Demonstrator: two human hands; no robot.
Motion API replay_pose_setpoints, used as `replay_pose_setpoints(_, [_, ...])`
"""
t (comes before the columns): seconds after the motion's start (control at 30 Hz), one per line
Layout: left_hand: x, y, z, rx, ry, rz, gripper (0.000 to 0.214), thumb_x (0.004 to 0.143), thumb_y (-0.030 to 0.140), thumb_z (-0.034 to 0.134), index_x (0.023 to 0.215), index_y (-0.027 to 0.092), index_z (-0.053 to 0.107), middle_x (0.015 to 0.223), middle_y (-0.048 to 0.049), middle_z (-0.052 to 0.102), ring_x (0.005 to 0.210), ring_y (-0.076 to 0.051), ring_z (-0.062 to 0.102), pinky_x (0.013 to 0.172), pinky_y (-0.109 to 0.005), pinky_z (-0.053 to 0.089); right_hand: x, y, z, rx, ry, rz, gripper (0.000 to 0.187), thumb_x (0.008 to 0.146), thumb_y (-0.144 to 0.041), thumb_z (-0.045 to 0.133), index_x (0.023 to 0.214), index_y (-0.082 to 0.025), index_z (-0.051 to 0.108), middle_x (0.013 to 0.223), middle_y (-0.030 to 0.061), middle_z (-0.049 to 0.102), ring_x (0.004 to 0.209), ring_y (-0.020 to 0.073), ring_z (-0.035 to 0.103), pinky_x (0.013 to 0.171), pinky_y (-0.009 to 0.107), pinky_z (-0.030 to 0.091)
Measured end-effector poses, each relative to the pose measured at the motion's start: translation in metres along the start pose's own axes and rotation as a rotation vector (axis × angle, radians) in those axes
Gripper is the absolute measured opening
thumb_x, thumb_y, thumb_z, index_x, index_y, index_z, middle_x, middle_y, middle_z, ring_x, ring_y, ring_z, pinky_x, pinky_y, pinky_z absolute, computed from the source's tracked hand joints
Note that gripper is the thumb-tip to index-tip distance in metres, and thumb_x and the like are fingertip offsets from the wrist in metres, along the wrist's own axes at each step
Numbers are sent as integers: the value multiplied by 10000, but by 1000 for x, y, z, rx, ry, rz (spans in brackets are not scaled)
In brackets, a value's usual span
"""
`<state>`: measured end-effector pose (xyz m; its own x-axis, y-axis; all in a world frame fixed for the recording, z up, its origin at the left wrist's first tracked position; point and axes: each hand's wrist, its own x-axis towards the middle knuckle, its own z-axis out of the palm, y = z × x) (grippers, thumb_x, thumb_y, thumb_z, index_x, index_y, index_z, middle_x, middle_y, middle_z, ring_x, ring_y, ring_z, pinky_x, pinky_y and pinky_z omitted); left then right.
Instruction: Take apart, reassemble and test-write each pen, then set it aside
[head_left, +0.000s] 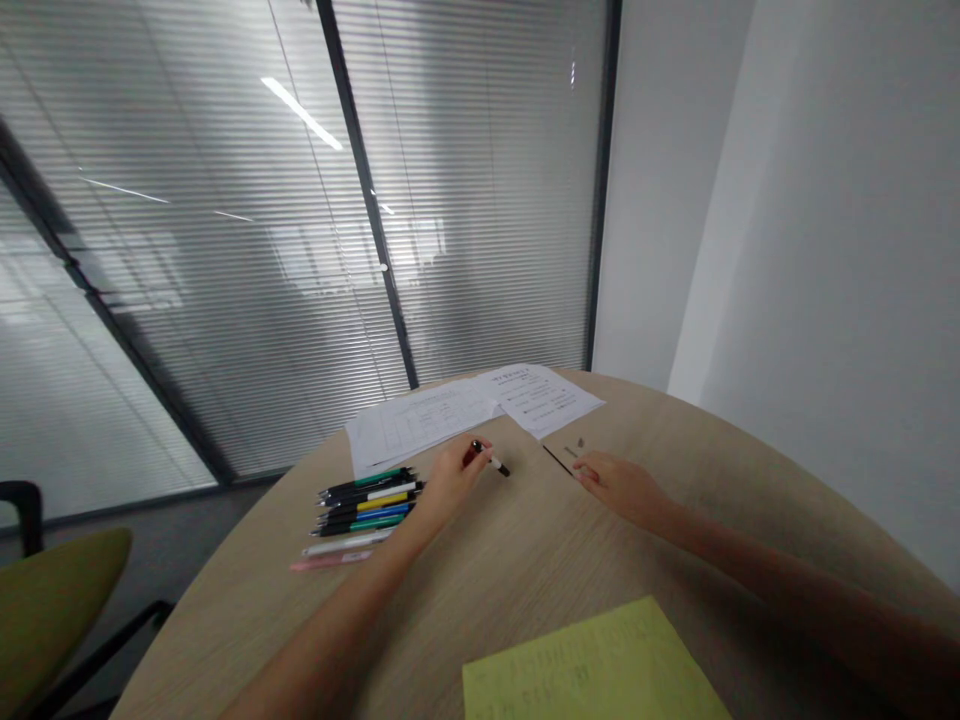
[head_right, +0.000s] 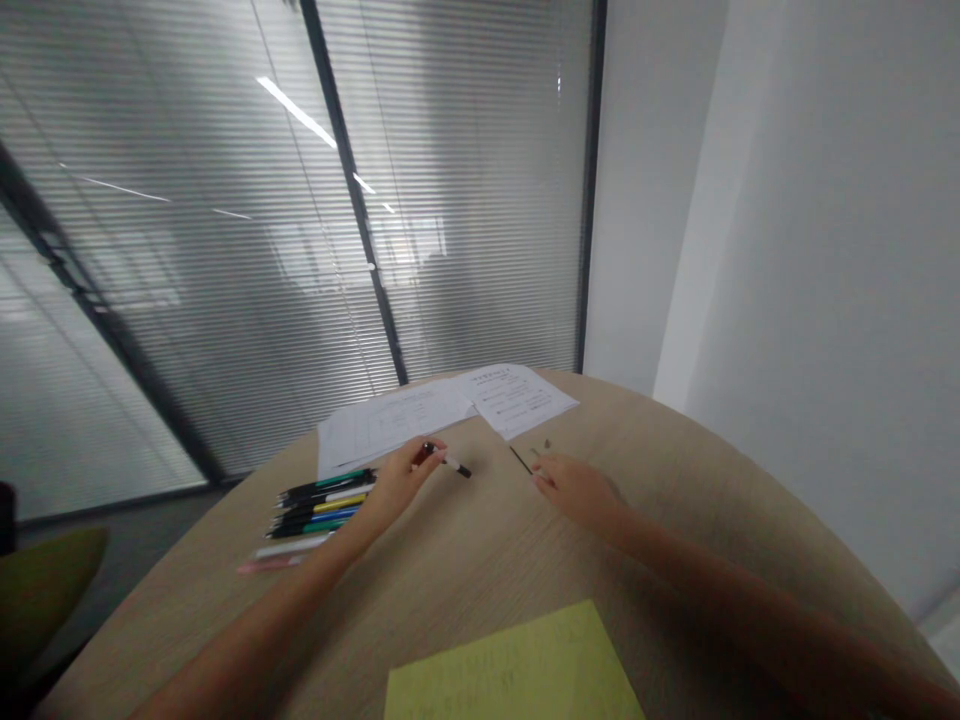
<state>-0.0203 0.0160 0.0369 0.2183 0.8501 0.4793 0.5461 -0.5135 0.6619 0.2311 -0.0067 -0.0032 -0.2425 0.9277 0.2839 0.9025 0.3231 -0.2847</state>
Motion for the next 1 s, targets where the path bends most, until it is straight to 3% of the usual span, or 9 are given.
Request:
replay_pose_setpoints(0.33, [8,6,-2,65,-96,21,162,729,298,478,761,182,586,619,10,546,594,-153,495,584,-248,366,2,-1,-7,52,28,-28,247,819,-239,396,955,-159,586,939,80,635,825,171,586,715,259,407])
replay_pose_setpoints(0.73, [39,16,-2,68,-103,6,169,689,343,500,644,200,579,521,35,498,515,-139,454,525,-233,328,0,-5,-13,72,23,0,233,814,-234,415,964,-178,585,943,70,637,822,164,586,703,253,409])
replay_pose_setpoints(1.0, [41,24,-8,75,-115,22,159,679,338,522,649,204,602,519,31,510,515,-143,455,540,-238,329,0,-5,-10,66,18,-31,232,822,-241,405,952,-175,584,947,66,635,856,167,579,720,255,411])
